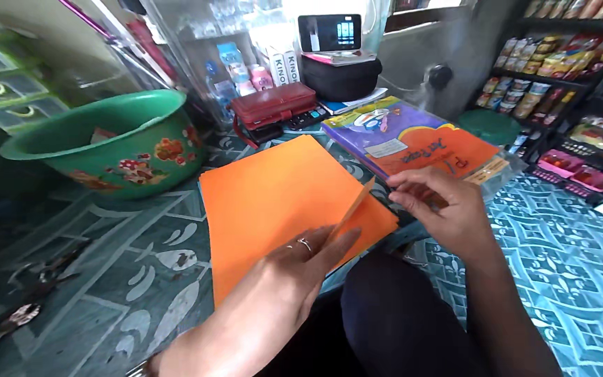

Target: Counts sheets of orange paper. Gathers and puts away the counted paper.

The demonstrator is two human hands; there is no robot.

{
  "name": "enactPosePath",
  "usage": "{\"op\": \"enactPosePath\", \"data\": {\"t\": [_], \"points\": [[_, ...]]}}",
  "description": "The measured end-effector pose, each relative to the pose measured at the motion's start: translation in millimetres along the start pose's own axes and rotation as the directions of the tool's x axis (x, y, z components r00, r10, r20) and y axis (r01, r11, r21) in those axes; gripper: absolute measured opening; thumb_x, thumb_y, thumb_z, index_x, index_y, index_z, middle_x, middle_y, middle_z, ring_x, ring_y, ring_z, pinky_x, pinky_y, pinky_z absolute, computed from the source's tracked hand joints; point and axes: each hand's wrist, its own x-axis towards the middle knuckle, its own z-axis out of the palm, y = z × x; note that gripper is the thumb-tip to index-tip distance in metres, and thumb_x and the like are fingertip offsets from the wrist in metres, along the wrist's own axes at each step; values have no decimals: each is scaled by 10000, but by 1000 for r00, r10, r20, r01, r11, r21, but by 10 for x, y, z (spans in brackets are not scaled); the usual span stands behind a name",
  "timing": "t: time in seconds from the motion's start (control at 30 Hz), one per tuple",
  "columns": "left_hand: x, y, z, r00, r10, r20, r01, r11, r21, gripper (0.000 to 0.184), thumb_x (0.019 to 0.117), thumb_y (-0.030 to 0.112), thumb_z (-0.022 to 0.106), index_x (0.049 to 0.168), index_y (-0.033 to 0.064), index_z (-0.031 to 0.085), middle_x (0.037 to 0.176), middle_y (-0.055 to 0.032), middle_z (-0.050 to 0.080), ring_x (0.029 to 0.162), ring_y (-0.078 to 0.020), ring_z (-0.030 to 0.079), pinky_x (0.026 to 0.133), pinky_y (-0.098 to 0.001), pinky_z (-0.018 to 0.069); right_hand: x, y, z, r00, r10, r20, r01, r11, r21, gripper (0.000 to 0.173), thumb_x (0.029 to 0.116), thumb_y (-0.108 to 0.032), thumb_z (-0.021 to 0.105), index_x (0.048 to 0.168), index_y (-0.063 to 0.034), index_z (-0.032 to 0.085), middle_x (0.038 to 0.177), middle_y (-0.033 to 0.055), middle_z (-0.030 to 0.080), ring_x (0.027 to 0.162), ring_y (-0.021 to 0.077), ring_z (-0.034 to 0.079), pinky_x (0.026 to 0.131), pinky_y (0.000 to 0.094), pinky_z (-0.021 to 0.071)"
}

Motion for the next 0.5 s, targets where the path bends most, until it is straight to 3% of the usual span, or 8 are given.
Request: {"op": "enactPosePath", "data": {"t": [0.1, 0.2, 0.33, 0.5], "points": [[-10, -4, 31, 1000, -18, -14, 18, 999, 29, 420, 1020, 119, 402, 1360, 63, 642, 1223, -126, 719, 1031, -183, 718, 852, -248, 561, -67, 9, -70, 975, -125, 184, 144, 985, -93, 256, 972, -366, 666, 1026, -143, 780, 1071, -27, 746, 1088, 114, 654, 962, 321, 512], [-11, 5, 55, 999, -29, -20, 30, 999, 41, 419, 1059, 266, 451, 1359, 42, 641, 1221, -120, 724, 1068, -183, 715, 882, -269, 563, -121, 52, -56, 943, -167, 286, 202, 975, -97, 256, 1007, -332, 616, 1047, -157, 798, 1153, -15, 752, 1162, 138, 660, 1019, 345, 500], [-28, 3, 65, 999, -33, -2, 33, 998, 45, 462, 1050, 349, 494, 1377, 51, 628, 1238, -125, 716, 1112, -200, 705, 921, -293, 558, -114, 39, -85, 955, -165, 245, 197, 974, -112, 261, 1040, -209, 555, 1066, -106, 793, 1080, -1, 774, 1095, 109, 698, 1004, 270, 524], [-21, -20, 56, 999, -30, -12, 30, 999, 33, 450, 1051, 338, 500, 1374, 51, 629, 1227, -114, 722, 1096, -187, 710, 909, -283, 562, -87, 23, -6, 983, -154, 104, 165, 980, -113, 205, 1008, -198, 626, 1006, -87, 799, 1057, 25, 775, 1033, 97, 718, 929, 244, 568]]}}
